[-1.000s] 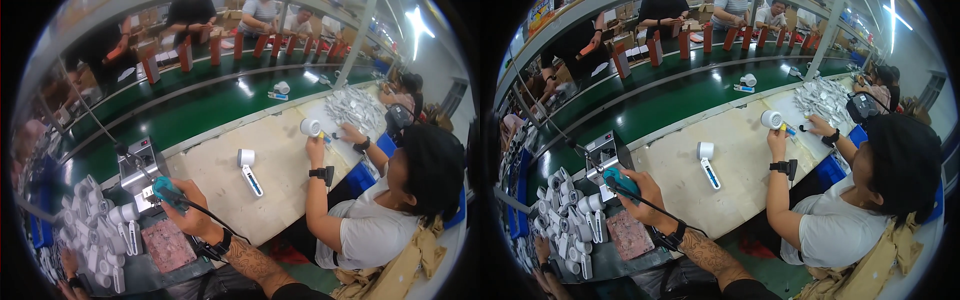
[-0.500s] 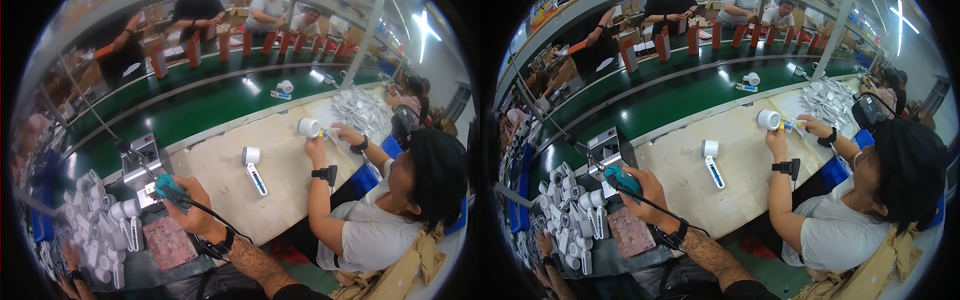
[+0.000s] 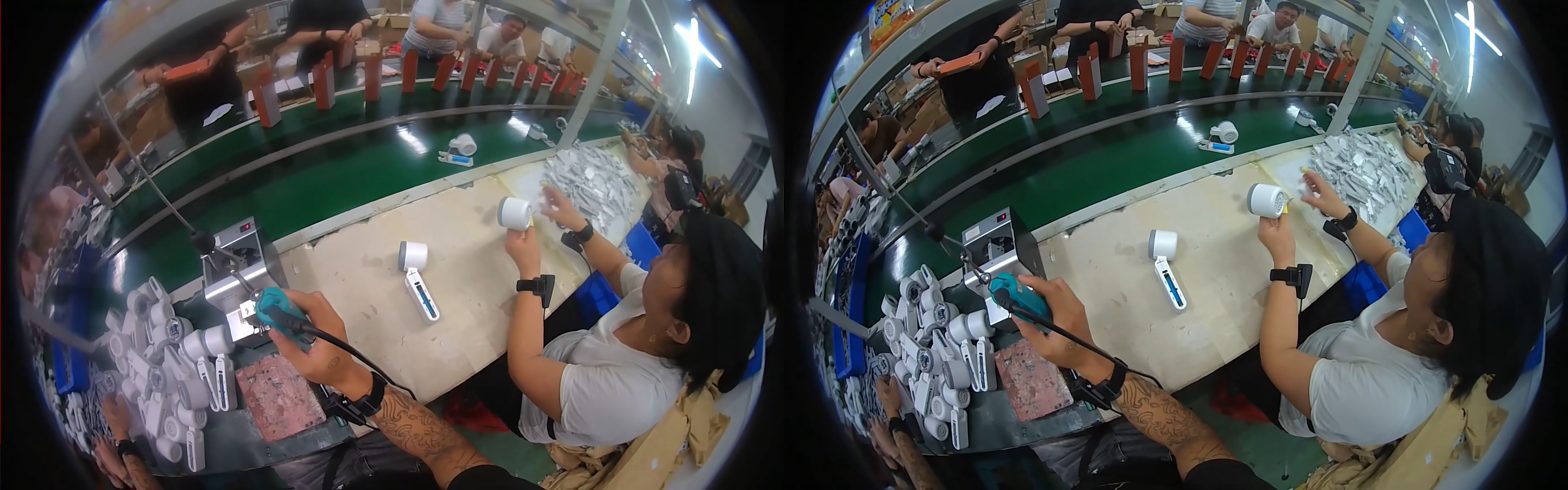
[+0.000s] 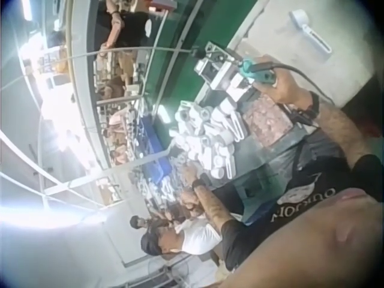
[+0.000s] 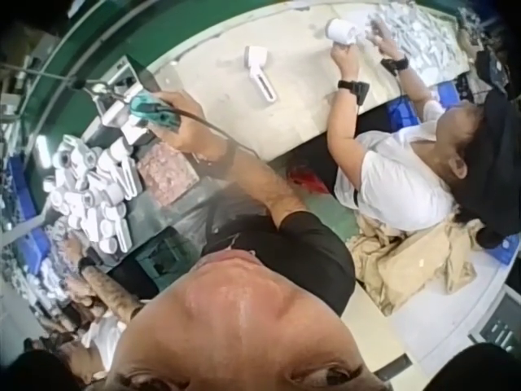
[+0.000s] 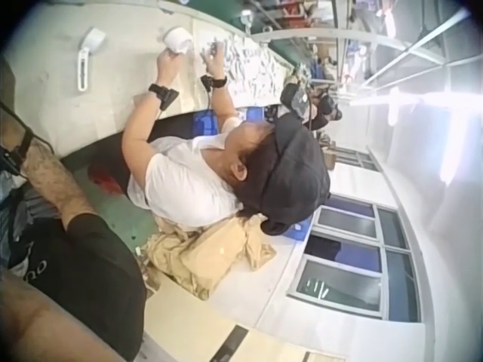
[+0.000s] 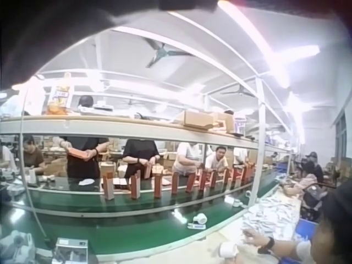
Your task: The person picks up a handheld fan, fits a component into it, and uses a power screwdriver to fasten a screw. They then pick up another fan, insert a circuit board, and place the unit on the work surface.
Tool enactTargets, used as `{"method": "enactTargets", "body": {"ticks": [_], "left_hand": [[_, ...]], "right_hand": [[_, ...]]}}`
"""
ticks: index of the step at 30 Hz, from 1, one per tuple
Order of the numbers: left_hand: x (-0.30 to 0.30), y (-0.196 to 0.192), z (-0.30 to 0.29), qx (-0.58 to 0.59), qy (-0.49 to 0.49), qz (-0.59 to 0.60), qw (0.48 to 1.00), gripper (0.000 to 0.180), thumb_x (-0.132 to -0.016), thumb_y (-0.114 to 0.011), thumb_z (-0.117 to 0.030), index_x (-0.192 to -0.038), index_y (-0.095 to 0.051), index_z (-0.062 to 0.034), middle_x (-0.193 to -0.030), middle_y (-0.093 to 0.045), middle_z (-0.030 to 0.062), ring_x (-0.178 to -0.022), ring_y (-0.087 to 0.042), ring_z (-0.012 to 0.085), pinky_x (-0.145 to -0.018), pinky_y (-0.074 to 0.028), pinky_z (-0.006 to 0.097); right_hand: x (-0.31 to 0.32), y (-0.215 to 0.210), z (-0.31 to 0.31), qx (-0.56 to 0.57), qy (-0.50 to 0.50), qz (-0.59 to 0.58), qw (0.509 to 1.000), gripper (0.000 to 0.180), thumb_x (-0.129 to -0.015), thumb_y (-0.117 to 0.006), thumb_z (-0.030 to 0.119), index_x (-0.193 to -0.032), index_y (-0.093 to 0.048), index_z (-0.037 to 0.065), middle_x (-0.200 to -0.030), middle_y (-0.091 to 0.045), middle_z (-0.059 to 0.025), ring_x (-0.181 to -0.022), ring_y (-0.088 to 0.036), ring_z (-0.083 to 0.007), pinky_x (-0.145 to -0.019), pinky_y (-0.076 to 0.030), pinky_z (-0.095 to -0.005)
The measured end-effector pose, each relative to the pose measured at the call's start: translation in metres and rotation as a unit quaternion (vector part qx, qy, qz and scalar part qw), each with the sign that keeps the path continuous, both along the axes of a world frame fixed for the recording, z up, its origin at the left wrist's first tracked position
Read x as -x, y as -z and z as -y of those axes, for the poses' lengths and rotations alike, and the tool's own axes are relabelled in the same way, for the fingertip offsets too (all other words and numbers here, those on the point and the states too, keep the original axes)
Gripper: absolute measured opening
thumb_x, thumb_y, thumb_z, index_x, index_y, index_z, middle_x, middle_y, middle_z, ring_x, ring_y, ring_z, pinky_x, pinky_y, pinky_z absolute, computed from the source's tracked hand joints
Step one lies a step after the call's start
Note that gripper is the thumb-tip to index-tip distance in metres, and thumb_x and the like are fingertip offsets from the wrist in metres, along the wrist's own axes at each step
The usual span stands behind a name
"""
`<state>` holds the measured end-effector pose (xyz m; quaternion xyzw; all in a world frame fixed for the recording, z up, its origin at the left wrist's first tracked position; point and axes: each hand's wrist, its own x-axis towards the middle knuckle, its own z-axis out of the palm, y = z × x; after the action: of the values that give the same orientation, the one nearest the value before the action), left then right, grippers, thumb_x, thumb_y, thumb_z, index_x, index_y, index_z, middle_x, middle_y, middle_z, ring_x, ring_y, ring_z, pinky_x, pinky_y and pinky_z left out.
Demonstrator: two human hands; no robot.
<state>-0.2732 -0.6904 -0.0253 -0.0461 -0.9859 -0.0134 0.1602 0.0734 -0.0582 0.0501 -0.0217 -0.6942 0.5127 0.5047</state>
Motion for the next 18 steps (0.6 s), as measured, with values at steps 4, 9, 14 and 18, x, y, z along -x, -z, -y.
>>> {"method": "enactTargets", "body": {"ticks": [4, 9, 14, 18], "left_hand": [[-0.008, 0.002, -0.001, 0.039, -0.014, -0.03, 0.999, 0.053, -0.095, -0.053, -0.043, -0.124, -0.065, 0.0007, -0.126, -0.063, 0.0254, -0.119, -0.055, 0.0438, -0.104, -0.04, 0.051], [-0.051, -0.077, -0.152, -0.242, 0.233, -0.108, 0.936, 0.025, -0.097, -0.06, -0.014, -0.115, -0.061, 0.0037, -0.107, -0.067, 0.0169, -0.097, -0.064, 0.0251, -0.088, -0.049, 0.034], [-0.147, -0.138, -0.302, -0.293, 0.288, -0.079, 0.908, 0.015, -0.096, -0.059, -0.004, -0.109, -0.063, 0.002, -0.102, -0.066, 0.0131, -0.093, -0.062, 0.02, -0.086, -0.048, 0.031], [-0.188, -0.149, -0.388, -0.293, 0.38, -0.068, 0.875, 0.012, -0.095, -0.061, -0.003, -0.105, -0.066, 0.0015, -0.099, -0.067, 0.011, -0.089, -0.063, 0.0179, -0.083, -0.049, 0.03]], "right_hand": [[-0.001, -0.001, -0.001, 0.002, -0.005, 0.0, 1.0, 0.046, -0.082, -0.074, 0.008, -0.125, -0.058, 0.001, -0.106, -0.066, -0.0168, -0.09, -0.063, -0.0293, -0.08, -0.05, -0.0352], [-0.003, -0.001, 0.0, 0.003, -0.001, -0.001, 1.0, 0.047, -0.081, -0.075, 0.008, -0.125, -0.058, 0.001, -0.103, -0.066, -0.0163, -0.088, -0.063, -0.0294, -0.079, -0.05, -0.0355], [0.0, -0.003, 0.002, -0.008, -0.004, -0.011, 1.0, 0.046, -0.081, -0.075, 0.007, -0.124, -0.059, 0.001, -0.101, -0.065, -0.0157, -0.086, -0.062, -0.0282, -0.077, -0.05, -0.0347], [-0.001, 0.0, 0.0, 0.006, 0.007, -0.006, 1.0, 0.046, -0.081, -0.075, 0.006, -0.124, -0.059, 0.001, -0.1, -0.066, -0.0157, -0.084, -0.062, -0.0273, -0.075, -0.05, -0.034]]}}
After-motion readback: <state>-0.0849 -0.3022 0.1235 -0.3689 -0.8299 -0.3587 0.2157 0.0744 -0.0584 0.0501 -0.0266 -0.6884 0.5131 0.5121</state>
